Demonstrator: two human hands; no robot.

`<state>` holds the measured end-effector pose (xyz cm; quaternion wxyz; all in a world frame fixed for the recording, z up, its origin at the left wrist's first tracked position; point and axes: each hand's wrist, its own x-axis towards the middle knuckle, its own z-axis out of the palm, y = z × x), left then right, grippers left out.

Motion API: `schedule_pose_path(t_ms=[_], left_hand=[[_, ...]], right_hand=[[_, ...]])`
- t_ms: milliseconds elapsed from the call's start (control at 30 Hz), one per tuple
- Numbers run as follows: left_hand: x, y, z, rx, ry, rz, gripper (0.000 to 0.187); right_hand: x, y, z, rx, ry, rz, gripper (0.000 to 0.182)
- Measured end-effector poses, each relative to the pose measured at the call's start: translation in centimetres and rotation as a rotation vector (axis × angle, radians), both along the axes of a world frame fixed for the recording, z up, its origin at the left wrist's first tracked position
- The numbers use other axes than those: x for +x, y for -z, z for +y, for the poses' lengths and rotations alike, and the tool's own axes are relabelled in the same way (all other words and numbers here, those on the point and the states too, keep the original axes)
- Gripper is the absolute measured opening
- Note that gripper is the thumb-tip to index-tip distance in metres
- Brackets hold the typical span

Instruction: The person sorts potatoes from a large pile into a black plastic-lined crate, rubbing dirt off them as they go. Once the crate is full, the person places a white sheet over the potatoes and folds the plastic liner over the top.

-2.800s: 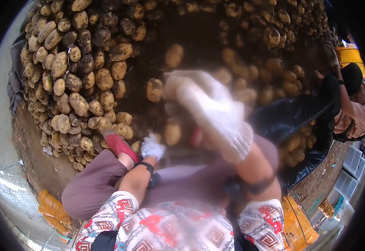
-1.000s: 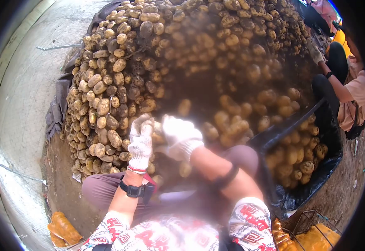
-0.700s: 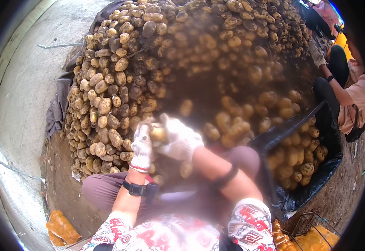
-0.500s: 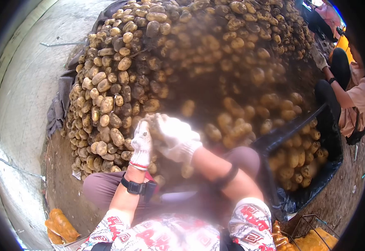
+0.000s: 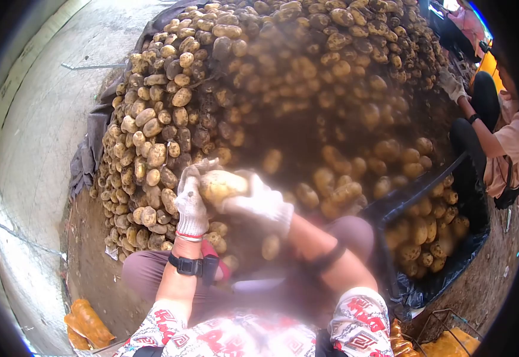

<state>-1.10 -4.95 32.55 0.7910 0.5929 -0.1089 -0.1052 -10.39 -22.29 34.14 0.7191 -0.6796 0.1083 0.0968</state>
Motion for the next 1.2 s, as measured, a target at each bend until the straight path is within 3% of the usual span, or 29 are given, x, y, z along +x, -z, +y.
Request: schedule_pose_path(t_ms=[33, 67, 167, 200, 233, 267, 333, 433, 467, 567, 600, 633, 667, 767, 800, 867, 933, 1000, 1033, 1067, 1167, 1200], left_hand=[[0.1, 0.0, 0.0, 0.099, -0.014, -0.090, 0.034], [-0.4, 0.0, -0.4, -0.080, 0.018, -0.041, 0.037], [-0.1, 1.7, -0.5, 0.187, 0.095, -0.603, 0.050], [-2.0, 0.3, -1.1, 0.287, 0.093, -0.334, 0.062], [-2.4, 0.6, -1.0, 0.304, 0.087, -0.343, 0.062], [-2.5, 1.1, -1.0, 0.319, 0.079, -0.354, 0.061], [-1.8, 2.8, -0.9, 0.325, 0.038, -0.363, 0.051], [-2.0, 1.7, -0.5, 0.333, -0.012, -0.309, 0.036], [-1.5, 1.9, -0.2, 0.467, -0.042, -0.419, 0.032], [-0.9, 2.3, 0.1, 0.161, -0.105, 0.330, 0.038], [-1.0, 2.5, 0.4, 0.292, -0.052, 0.044, 0.043], [-1.4, 2.7, 0.6, 0.233, -0.060, 0.184, 0.044], [-2.6, -0.3, -0.5, 0.170, -0.076, 0.322, 0.045], [-4.5, -2.0, -1.8, 0.000, -0.053, 0.466, 0.043], [-4.8, -1.6, -1.9, -0.007, -0.046, 0.460, 0.042], [-4.4, 1.3, -1.3, 0.088, -0.024, 0.394, 0.039], [-3.8, 3.6, -1.1, 0.217, -0.031, 0.208, 0.035], [-2.4, 5.5, -0.8, 0.422, -0.045, -0.156, 0.031], [-1.9, 6.0, -0.7, 0.460, -0.029, -0.215, 0.029], [-1.5, 5.6, -0.8, 0.458, 0.017, -0.132, 0.027], [0.4, 4.6, -0.9, 0.405, 0.089, 0.136, 0.022], [1.2, 4.3, -0.9, 0.294, 0.082, 0.217, 0.021]], right_hand=[[0.0, -0.6, -0.1, 0.155, 0.004, 0.067, 0.095], [-0.1, -0.7, 0.1, 0.192, 0.094, 0.083, 0.079], [0.7, 3.1, 0.4, -0.057, 0.200, -0.177, 0.062], [0.8, 4.2, 0.3, -0.224, 0.208, -0.321, 0.057], [0.8, 5.4, 0.3, -0.391, 0.237, -0.454, 0.052], [0.8, 5.1, 0.1, -0.429, 0.235, -0.403, 0.051], [1.0, 5.8, -0.2, -0.371, 0.211, -0.363, 0.048], [0.2, 5.0, 0.0, -0.312, 0.164, -0.362, 0.047], [0.0, 4.4, 0.2, -0.280, 0.153, -0.336, 0.049], [0.3, 3.0, 0.6, -0.223, 0.167, -0.220, 0.047], [0.1, 2.9, 0.7, -0.287, 0.169, -0.307, 0.046], [0.2, 2.9, 0.9, -0.349, 0.164, -0.396, 0.046], [0.2, 3.8, 1.6, -0.287, 0.243, -0.424, 0.046], [0.5, 1.6, 0.8, -0.761, 0.019, -0.890, 0.044], [0.3, 1.2, 1.1, -0.664, 0.015, -0.718, 0.044], [1.3, 0.7, 0.9, -0.677, -0.128, -0.809, 0.044], [1.9, 3.7, 0.4, -0.650, -0.193, -0.844, 0.059], [0.7, 4.9, 1.2, -0.575, -0.037, -0.430, 0.075], [0.6, 5.4, 1.6, -0.529, 0.038, -0.226, 0.084], [1.3, 3.2, 1.2, -0.400, -0.067, -0.069, 0.104], [1.7, 3.9, 2.0, -0.155, 0.040, 0.171, 0.103], [2.1, 4.4, 2.3, -0.147, 0.076, 0.157, 0.093]])
